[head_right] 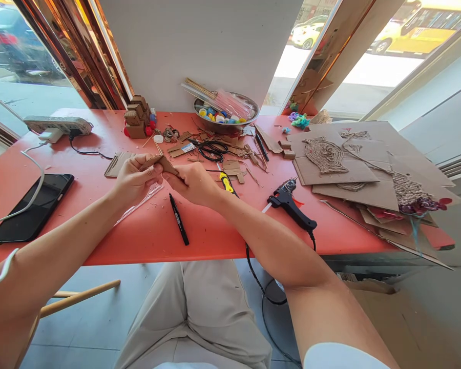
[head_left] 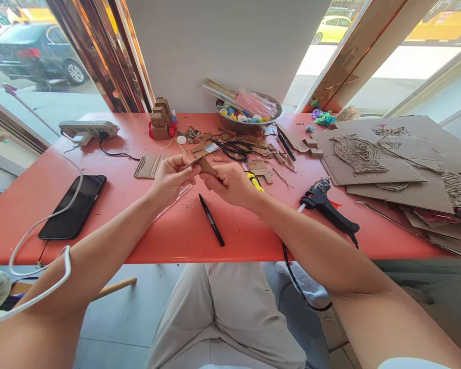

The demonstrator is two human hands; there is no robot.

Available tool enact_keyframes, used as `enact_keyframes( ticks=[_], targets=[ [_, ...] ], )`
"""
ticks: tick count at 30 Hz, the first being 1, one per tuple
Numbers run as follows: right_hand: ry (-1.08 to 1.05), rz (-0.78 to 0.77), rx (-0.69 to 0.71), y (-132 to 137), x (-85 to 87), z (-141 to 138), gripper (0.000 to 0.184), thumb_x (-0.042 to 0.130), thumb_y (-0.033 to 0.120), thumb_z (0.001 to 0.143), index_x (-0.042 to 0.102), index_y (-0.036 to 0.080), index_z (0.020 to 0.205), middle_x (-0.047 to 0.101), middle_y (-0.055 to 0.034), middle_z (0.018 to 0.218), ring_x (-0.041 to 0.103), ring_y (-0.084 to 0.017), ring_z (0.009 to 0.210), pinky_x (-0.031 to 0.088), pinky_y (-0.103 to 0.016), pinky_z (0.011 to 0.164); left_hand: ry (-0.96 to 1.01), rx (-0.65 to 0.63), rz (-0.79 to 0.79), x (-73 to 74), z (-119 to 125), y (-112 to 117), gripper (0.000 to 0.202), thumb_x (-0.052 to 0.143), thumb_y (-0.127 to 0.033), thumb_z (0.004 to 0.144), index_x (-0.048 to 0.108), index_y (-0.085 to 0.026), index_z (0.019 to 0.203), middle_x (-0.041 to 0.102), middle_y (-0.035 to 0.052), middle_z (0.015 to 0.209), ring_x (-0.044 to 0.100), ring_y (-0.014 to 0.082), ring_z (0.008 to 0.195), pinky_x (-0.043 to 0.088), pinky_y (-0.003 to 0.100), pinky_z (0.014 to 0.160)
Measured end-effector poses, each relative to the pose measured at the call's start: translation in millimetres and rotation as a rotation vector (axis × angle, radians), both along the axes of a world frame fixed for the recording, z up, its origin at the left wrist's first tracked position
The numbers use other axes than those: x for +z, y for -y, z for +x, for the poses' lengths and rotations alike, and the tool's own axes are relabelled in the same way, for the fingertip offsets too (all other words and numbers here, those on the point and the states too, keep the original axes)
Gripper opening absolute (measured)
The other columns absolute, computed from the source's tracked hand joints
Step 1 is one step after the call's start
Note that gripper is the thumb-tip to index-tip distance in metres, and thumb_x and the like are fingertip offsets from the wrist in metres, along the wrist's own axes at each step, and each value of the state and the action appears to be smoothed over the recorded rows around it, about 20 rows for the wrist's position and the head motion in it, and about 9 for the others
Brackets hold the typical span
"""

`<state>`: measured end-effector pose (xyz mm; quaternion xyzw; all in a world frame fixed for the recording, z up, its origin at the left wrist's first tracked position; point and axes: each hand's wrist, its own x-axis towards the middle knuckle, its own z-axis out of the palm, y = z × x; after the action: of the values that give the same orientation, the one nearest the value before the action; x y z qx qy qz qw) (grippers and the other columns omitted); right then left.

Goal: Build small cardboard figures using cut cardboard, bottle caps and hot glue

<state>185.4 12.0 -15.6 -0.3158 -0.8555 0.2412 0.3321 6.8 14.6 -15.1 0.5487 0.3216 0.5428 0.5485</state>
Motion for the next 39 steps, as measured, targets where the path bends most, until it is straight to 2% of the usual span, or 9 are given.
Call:
enact_keyframes(
  ticks=[5, 9, 14, 17, 23, 30, 34, 37, 39],
  targets=[
    [-0.009, -0.036, 0.038, -3.2, -0.5, 2.7, 0.040, 0.041, 0.045, 0.107, 0.051, 0.022, 0.075, 0.052, 0.0027, 0.061, 0.047, -0.011, 0.058, 0.035, -0.025, 0.059, 0.018, 0.028, -0.006, -4.2, -3.9, -2.4, 0.052, 0.104, -0.045, 0.056, 0.060, -0.019, 0.059, 0.053, -0.0064, 0.048, 0.042, 0.0043, 0.039, 0.037, 0.018, 0.039],
    [0.017, -0.083, 0.079, -5.2, 5.3, 7.1, 0.040, 0.036, 0.043, 0.109, 0.057, 0.021, 0.083, 0.058, 0.0014, 0.064, 0.053, -0.012, 0.059, 0.039, -0.024, 0.063, 0.030, 0.046, 0.005, -4.8, -4.6, -3.4, 0.054, 0.105, -0.045, 0.056, 0.058, -0.019, 0.057, 0.051, -0.0076, 0.048, 0.043, 0.0043, 0.040, 0.040, 0.018, 0.040],
    [0.017, 0.001, 0.069, -2.7, 3.3, 6.2, 0.034, 0.039, 0.036, 0.106, 0.051, 0.022, 0.077, 0.055, 0.0019, 0.062, 0.052, -0.012, 0.059, 0.038, -0.024, 0.064, 0.013, 0.021, 0.010, -1.2, -1.7, -1.4, 0.062, 0.106, -0.057, 0.044, 0.057, -0.020, 0.054, 0.045, -0.0094, 0.044, 0.038, 0.0034, 0.037, 0.043, 0.020, 0.041],
    [-0.024, 0.046, 0.045, -2.7, -0.9, 3.8, 0.032, 0.039, 0.035, 0.105, 0.047, 0.024, 0.076, 0.053, 0.0022, 0.062, 0.050, -0.012, 0.059, 0.037, -0.025, 0.064, 0.016, 0.010, -0.005, 1.1, -1.4, -0.6, 0.063, 0.107, -0.058, 0.042, 0.058, -0.020, 0.053, 0.046, -0.0089, 0.043, 0.036, 0.0031, 0.037, 0.043, 0.020, 0.040],
    [-0.028, -0.031, 0.090, -5.2, 0.4, 2.9, 0.026, 0.041, 0.034, 0.102, 0.048, 0.024, 0.079, 0.052, 0.0034, 0.061, 0.050, -0.012, 0.059, 0.037, -0.024, 0.062, 0.057, 0.032, -0.028, 0.9, -1.5, -1.2, 0.062, 0.106, -0.059, 0.040, 0.062, -0.019, 0.053, 0.050, -0.0083, 0.045, 0.036, 0.0012, 0.037, 0.047, 0.019, 0.043],
    [0.027, -0.047, -0.007, -4.0, -1.3, -0.1, 0.029, 0.042, 0.027, 0.101, 0.047, 0.023, 0.073, 0.047, 0.0044, 0.059, 0.044, -0.011, 0.056, 0.032, -0.025, 0.061, 0.015, 0.046, -0.036, -4.3, -1.4, -4.4, 0.051, 0.106, -0.047, 0.045, 0.065, -0.019, 0.057, 0.050, -0.0080, 0.046, 0.036, 0.0024, 0.038, 0.040, 0.018, 0.040],
    [0.069, -0.117, 0.006, -12.6, 3.6, 8.7, 0.019, 0.055, 0.034, 0.100, 0.059, 0.020, 0.088, 0.058, 0.0028, 0.068, 0.053, -0.013, 0.064, 0.037, -0.026, 0.066, -0.101, 0.096, -0.015, -7.1, -7.0, -9.1, 0.037, 0.098, -0.042, 0.056, 0.071, -0.019, 0.067, 0.055, -0.0058, 0.052, 0.043, 0.0063, 0.042, 0.044, 0.022, 0.044],
    [0.008, -0.076, -0.042, -15.7, 9.5, 16.3, 0.030, 0.068, 0.046, 0.097, 0.064, 0.019, 0.109, 0.066, 0.0005, 0.081, 0.056, -0.015, 0.071, 0.041, -0.027, 0.071, -0.261, 0.099, 0.018, -8.0, -10.4, -10.4, 0.027, 0.088, -0.040, 0.068, 0.072, -0.019, 0.073, 0.059, -0.0034, 0.058, 0.049, 0.0094, 0.047, 0.045, 0.023, 0.047],
    [-0.028, -0.033, -0.015, -14.7, 11.9, 18.1, 0.037, 0.071, 0.045, 0.096, 0.064, 0.020, 0.122, 0.069, -0.0017, 0.093, 0.057, -0.015, 0.076, 0.043, -0.028, 0.073, -0.376, 0.093, 0.070, -8.3, -11.6, -10.6, 0.023, 0.083, -0.040, 0.073, 0.072, -0.019, 0.074, 0.059, -0.0027, 0.060, 0.050, 0.0111, 0.051, 0.044, 0.025, 0.050]
  ],
)
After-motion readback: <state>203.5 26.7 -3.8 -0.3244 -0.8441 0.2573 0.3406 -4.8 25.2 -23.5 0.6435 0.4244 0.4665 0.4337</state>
